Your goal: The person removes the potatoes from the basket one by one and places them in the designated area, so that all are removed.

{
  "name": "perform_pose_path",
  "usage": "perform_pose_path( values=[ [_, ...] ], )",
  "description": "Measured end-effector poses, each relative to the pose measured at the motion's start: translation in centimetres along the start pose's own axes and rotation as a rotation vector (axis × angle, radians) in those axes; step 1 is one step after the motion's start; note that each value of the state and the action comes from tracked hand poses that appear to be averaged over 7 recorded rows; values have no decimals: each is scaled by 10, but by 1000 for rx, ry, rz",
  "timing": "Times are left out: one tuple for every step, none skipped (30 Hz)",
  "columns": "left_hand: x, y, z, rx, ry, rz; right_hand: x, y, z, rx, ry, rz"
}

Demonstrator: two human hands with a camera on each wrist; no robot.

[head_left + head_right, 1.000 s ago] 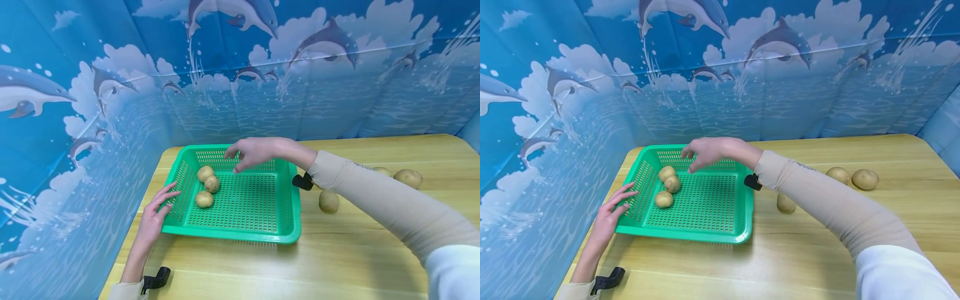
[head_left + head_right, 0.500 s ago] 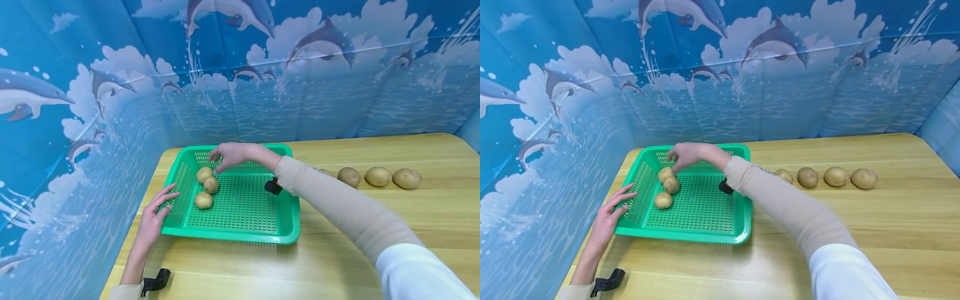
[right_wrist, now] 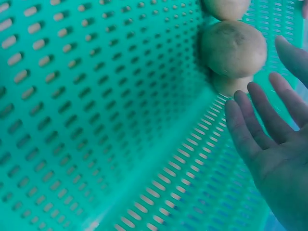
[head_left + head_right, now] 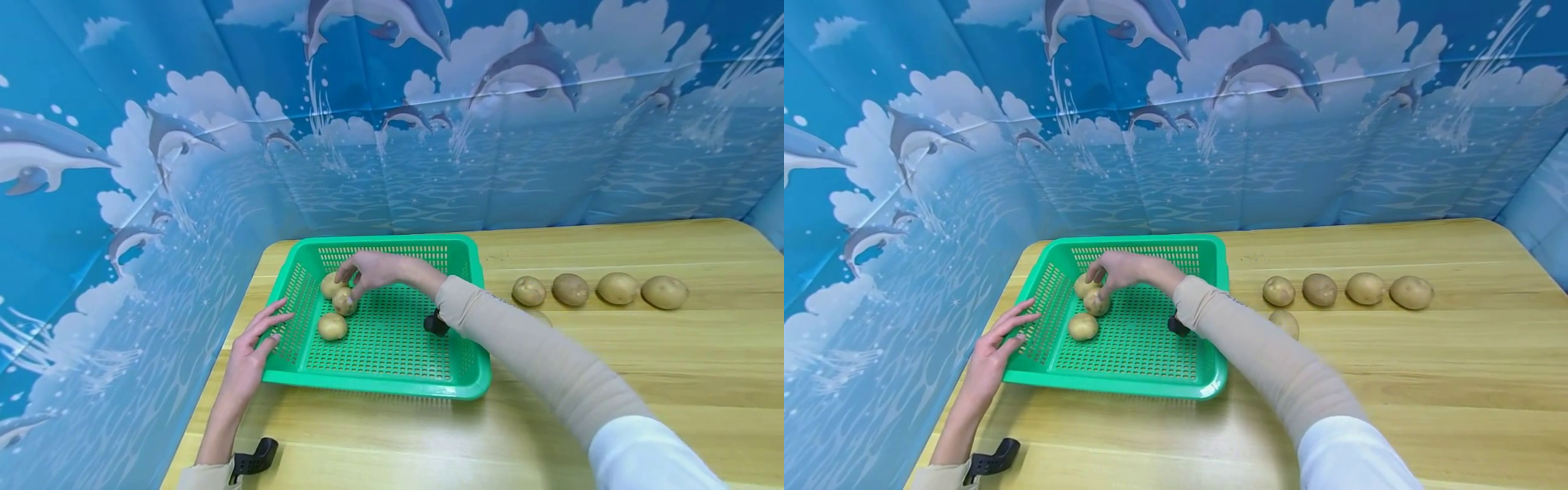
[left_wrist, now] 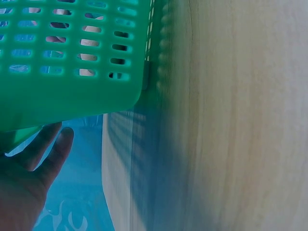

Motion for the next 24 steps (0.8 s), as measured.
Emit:
perform_pose_path(
  values=[
    [0,0,0,3,0,1,1,-2,2,11,3,-1],
    [0,0,0,7,-1,1,2,-4,3,23,8,0],
    [0,0,0,10,-1,0,3,-6,5,33,13,1],
    [0,0,0,12,-2,0,3,-8,7,42,14,4],
    [0,0,1,14,-3,0,4,-10,8,52,20,8],
    [0,0,1,14,-4,1,4,-11,9,63,22,13],
    [0,0,1,13,-3,1,5,-12,11,75,25,19],
    [0,0,1,14,-4,1,5,-12,12,87,29,27],
    [0,0,1,12,-4,2,6,-13,13,104,31,34],
    [0,0,1,11,-4,2,6,-14,14,115,32,39],
    [0,0,1,10,-4,3,7,-15,15,122,31,43],
    [0,0,1,9,-3,3,7,-16,17,129,29,47],
    [0,0,1,8,-2,2,8,-17,18,129,31,49],
    [0,1,0,8,-3,3,9,-18,19,130,30,52],
    [0,1,0,6,-3,3,9,-18,19,128,27,55],
    [0,1,0,6,-3,3,10,-19,20,122,24,59],
    [0,1,0,5,-3,2,10,-19,21,122,21,62],
    [0,1,0,4,-3,2,10,-19,21,123,21,65],
    [0,1,0,4,-3,1,9,-19,21,125,21,68],
    [0,1,0,4,-3,1,9,-19,21,129,19,70],
    [0,1,-1,3,-3,0,9,-20,21,130,17,70],
    [0,1,-1,3,-3,-1,8,-20,21,124,16,67],
    [0,0,-1,3,-3,-1,8,-20,22,114,8,60],
    [0,0,-1,3,-3,-2,8,-21,22,105,-1,51]
  ],
)
Point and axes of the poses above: each hand's wrist, its own x-axis towards the middle knuckle, its own y-axis out of the back of the hand, z = x × y, the point moved 9 cm from there along x, towards the middle knuckle, and after that the axes turned 7 degrees about -z, right-handed, at the moved point
